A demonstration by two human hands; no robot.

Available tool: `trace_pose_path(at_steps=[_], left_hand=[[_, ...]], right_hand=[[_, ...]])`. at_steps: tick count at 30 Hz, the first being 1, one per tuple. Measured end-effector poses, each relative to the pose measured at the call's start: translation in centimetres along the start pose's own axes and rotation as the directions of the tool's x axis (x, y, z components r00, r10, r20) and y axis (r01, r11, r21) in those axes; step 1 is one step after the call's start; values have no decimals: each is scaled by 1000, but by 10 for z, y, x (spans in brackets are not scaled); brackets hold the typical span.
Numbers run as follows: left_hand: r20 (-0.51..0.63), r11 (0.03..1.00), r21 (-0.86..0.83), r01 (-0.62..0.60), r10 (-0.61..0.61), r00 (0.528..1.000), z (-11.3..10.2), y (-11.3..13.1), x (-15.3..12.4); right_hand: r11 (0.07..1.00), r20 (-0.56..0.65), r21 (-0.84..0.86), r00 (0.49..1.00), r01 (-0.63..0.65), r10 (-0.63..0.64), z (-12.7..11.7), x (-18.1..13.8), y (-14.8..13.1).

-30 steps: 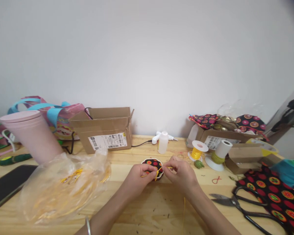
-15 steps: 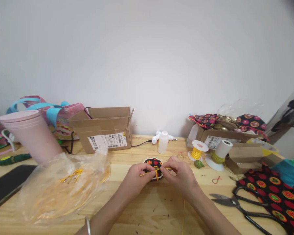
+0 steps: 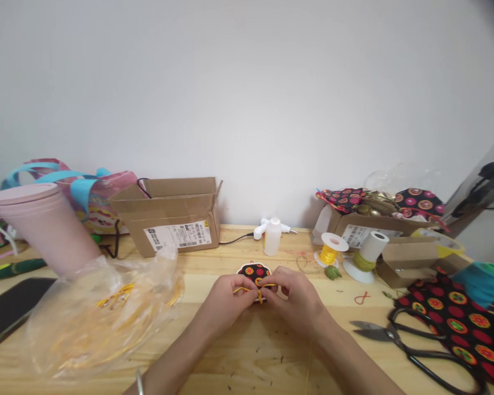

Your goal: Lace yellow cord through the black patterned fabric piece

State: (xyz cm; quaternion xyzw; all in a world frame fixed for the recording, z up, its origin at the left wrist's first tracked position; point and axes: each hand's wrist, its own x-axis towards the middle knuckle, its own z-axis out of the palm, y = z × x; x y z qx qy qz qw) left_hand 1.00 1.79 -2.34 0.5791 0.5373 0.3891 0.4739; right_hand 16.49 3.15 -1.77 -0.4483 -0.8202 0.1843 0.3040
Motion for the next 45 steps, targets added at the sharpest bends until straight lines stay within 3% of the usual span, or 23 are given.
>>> trace_pose_path(at_steps=[7,15,21,25,27,38,45], left_hand=[[-37,999,40,26,-25,999,-2,1,0],[-37,992,124,-34,39,999,3,-2,1],[6,991,129,-39,38,999,3,0,4],[52,993,119,11,-17,999,2,1,5],[64,993,109,38,-45,997,2,1,5],[81,987,14,162,-162,983,2,-2,6],[35,991,-13,130,-129,991,3,-4,8]], right_hand=[[997,26,-66,999,-30,32,7,0,0],[994,17,-101,999,-32,34,5,-1,0],[981,57,176,996,-80,71,0,2,7],[885,49,437,986,-162,156,1,4,13],[860,45,480,984,-174,174,3,5,15],[947,-178,311,974,-80,140,10,2,10],[939,-162,328,974,-101,161,7,4,12]])
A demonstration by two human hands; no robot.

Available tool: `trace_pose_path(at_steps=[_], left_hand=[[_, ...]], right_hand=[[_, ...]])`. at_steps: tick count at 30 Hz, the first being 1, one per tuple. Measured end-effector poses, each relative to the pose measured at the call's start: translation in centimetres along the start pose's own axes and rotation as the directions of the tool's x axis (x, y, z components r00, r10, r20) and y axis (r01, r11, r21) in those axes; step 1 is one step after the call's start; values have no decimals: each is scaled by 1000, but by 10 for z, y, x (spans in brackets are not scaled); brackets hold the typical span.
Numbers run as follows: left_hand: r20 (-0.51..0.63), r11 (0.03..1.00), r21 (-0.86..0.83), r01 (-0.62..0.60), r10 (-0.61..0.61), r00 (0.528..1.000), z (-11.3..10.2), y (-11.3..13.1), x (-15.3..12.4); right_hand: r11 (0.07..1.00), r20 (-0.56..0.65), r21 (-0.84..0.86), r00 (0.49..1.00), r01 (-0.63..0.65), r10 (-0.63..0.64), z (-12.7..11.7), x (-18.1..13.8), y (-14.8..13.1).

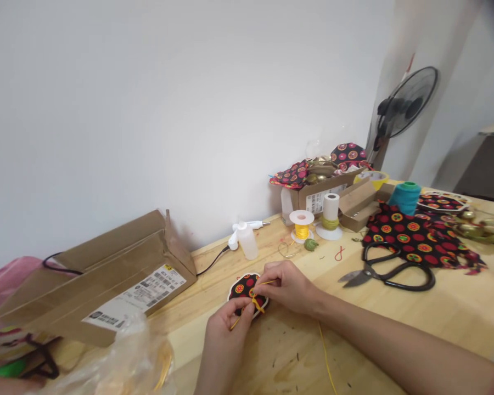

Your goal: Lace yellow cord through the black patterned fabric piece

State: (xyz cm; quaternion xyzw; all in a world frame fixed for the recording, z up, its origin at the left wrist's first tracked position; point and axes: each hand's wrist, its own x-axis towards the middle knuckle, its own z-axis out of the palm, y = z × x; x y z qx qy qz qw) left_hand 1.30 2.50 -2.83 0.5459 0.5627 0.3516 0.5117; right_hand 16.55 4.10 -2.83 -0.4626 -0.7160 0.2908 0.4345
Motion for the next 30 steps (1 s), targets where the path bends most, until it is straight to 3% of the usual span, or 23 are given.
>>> trace_pose_path(at_steps=[7,14,26,30], left_hand=[[-31,1000,1,5,-5,999,-2,-4,1],[-29,998,-63,28,-30,999,1,5,0],[-85,989,-136,63,-75,994,-1,7,-4],[-56,982,-178,59,-70,996,-1,6,-5]], right_hand=[[999,34,-25,999,23,-22,-1,0,1],[990,-25,-125,997,71,-75,-1,1,2],[1000,42,-20,999,-20,21,0,0,3],[999,36,-29,999,-29,30,0,-1,2]])
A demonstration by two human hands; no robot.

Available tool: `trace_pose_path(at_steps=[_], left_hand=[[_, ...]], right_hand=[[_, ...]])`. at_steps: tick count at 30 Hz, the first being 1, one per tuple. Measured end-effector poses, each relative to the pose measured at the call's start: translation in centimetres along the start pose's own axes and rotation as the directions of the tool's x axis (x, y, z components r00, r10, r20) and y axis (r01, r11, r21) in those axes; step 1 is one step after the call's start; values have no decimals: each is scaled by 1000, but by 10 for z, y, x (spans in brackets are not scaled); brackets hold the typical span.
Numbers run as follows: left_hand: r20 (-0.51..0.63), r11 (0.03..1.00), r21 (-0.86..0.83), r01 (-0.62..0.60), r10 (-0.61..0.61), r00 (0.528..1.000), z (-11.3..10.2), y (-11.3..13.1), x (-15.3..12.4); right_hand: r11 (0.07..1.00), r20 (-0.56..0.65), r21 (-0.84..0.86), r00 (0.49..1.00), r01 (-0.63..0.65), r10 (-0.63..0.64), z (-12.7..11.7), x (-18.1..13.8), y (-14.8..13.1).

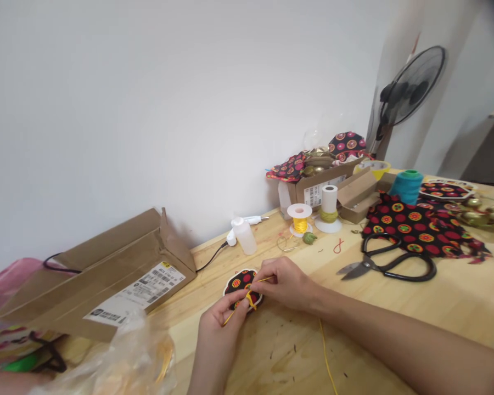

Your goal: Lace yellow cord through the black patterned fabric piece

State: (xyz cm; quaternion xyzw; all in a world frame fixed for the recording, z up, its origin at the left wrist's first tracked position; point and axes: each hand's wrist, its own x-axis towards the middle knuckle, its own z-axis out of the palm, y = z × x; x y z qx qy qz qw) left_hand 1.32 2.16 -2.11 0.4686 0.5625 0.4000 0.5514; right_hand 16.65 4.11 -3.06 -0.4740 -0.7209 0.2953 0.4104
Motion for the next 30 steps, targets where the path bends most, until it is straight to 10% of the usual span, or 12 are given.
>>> trace_pose_path(at_steps=[30], left_hand=[[35,997,72,33,-36,999,-19,-13,13]], right_hand=[[986,-18,-157,998,54,-58,-1,-2,-5]])
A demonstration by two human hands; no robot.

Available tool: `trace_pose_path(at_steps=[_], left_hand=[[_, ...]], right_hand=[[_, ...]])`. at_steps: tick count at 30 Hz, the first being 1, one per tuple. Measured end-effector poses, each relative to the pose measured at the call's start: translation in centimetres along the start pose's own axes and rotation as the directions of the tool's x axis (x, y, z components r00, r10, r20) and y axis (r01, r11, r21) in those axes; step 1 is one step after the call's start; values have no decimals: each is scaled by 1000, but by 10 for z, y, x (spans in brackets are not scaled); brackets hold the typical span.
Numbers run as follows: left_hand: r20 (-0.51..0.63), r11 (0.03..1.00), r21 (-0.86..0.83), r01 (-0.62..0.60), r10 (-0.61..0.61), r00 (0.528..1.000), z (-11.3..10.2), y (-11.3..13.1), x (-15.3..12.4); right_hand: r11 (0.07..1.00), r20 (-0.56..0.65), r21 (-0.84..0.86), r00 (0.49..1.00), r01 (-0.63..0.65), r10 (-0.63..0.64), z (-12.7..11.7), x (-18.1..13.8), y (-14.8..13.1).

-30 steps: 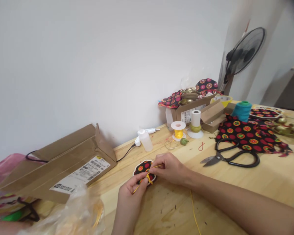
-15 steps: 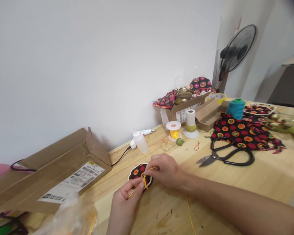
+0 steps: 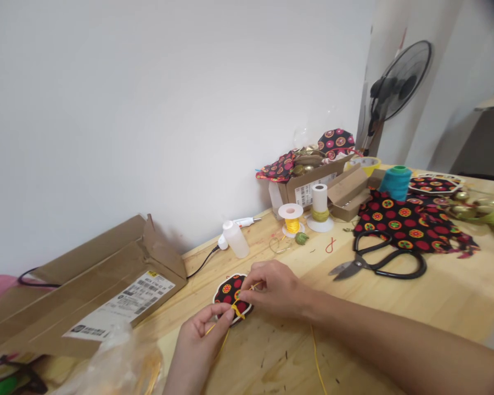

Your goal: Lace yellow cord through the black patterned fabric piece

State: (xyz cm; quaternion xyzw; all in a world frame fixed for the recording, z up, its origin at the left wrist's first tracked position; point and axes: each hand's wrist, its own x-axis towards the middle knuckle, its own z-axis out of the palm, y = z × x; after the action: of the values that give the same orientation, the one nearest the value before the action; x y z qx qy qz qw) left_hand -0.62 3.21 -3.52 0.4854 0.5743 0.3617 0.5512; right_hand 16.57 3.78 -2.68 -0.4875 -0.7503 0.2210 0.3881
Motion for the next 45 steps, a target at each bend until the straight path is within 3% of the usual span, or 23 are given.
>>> trace_pose_path(at_steps=[4,9,13,18,24,31,38,45], left_hand=[[-14,999,-34,-17,17,1000,-4,-5,3],[18,997,-71,-10,12,1000,3,-1,-2],[11,999,-37,-12,13,1000,7,7,-6],[-32,993,64,-97,99,995,9,7,-7],[-32,998,47,-44,46,998,10,2,-7],[60,1000,0,-8,8,998,6,0,-4],[-16,999,39,-21,21,1000,8,-1,-5],[19,998,61,-30,29,999,11,11,-11]], right_hand=[[986,111,-136,991,91,-76,-2,-3,-6],[959,174,-262,982,111,-66,1,-6,-11],[967,153,-240,987,87,-51,0,-5,-9],[985,120,-153,991,75,-56,-1,-3,-4],[1000,120,4,993,-14,13,4,-2,3],[1000,105,-16,994,-16,17,3,-1,1],[998,81,-59,996,34,-29,2,-2,0],[993,13,-118,1000,10,-8,0,-1,-1]])
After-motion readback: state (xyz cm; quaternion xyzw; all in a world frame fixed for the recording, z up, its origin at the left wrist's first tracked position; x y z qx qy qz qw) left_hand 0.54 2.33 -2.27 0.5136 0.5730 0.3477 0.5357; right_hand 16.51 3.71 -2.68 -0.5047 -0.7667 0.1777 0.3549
